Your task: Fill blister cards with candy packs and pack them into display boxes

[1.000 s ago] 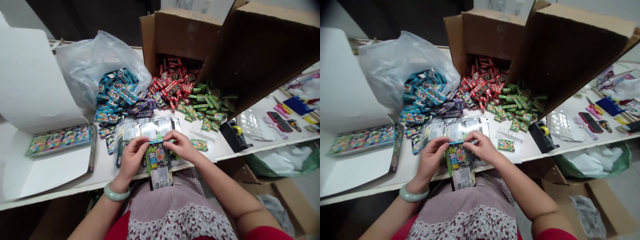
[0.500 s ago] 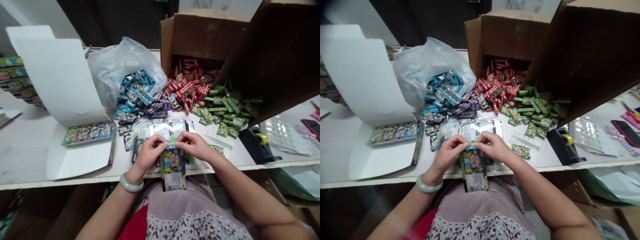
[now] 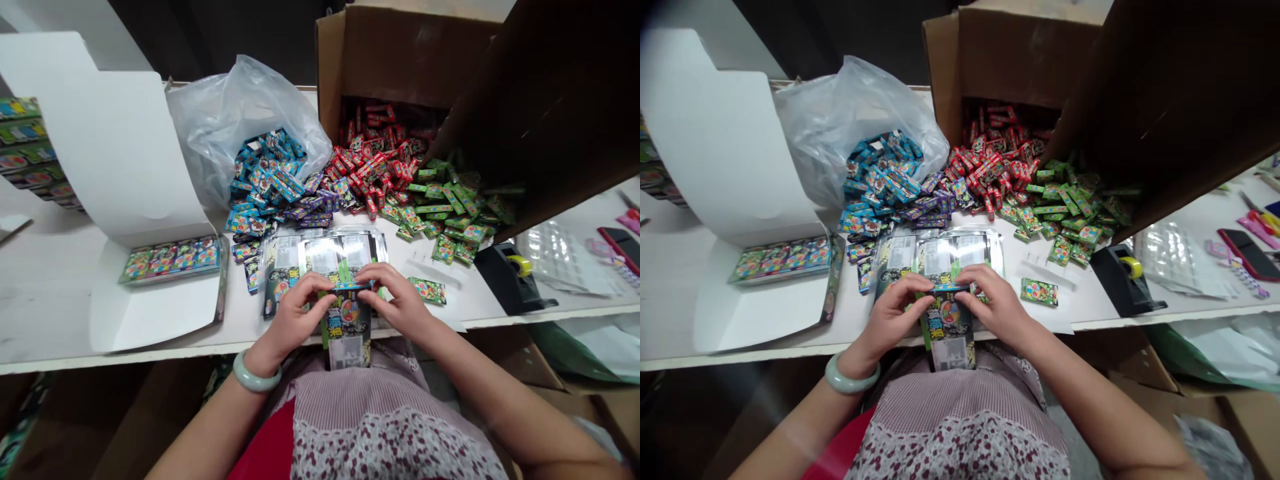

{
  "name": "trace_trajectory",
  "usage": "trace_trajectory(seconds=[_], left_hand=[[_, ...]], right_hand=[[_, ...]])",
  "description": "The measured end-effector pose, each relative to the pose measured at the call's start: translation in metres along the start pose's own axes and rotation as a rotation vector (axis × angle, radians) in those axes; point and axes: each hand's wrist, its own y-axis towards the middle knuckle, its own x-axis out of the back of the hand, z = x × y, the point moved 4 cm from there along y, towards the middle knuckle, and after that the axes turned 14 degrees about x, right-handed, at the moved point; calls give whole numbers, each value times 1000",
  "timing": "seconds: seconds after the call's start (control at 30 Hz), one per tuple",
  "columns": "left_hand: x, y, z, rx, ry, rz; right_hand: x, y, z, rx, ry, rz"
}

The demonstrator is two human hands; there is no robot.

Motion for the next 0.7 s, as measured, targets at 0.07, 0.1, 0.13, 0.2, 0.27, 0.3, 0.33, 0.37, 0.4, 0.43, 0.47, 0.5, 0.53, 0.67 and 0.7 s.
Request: trace_trajectory(seconds=[0.07,0.1,0.13,0.2,0.27,0.3,0.33,0.37,0.4,0.43,0.47,0.5,0.53,0.67,0.7], left_hand=[[-1,0,0,37,-9,4],[-1,0,1,71,-22,1],[-1,0,3,110,-41,-4],[-2,1,6,156,-62,-23],[-2,3,4,117,-17,-20],[-3,4,2,81,21,-12],[-2,5,1,49,63,-8],[-2,7,0,33,94,-10],[0,8,1,37,117,-23],[2,10,3,50,136,-42],[4,12,5,56,151,-62],[5,14,7,62,154,-81],[6,16,9,71,150,-95],[2,20,14,100,134,-104],[0,20,14,103,140,-101]], right_hand=[[1,0,0,7,-2,-53],[0,0,1,9,-1,-76],[-1,0,1,8,0,-89],[-6,0,4,0,-8,-97],[-9,1,7,-7,-24,-96],[-8,1,8,-11,-19,-88],[-5,1,6,-24,-3,-80],[3,-1,0,-50,17,-79],[15,-5,-8,-99,22,-93],[33,-12,-20,-181,-15,-126],[56,-21,-34,-279,-86,-176],[82,-33,-48,-395,-198,-240],[109,-47,-60,-533,-360,-284],[177,-87,-92,-700,-543,-276],[181,-92,-97,-721,-547,-248]])
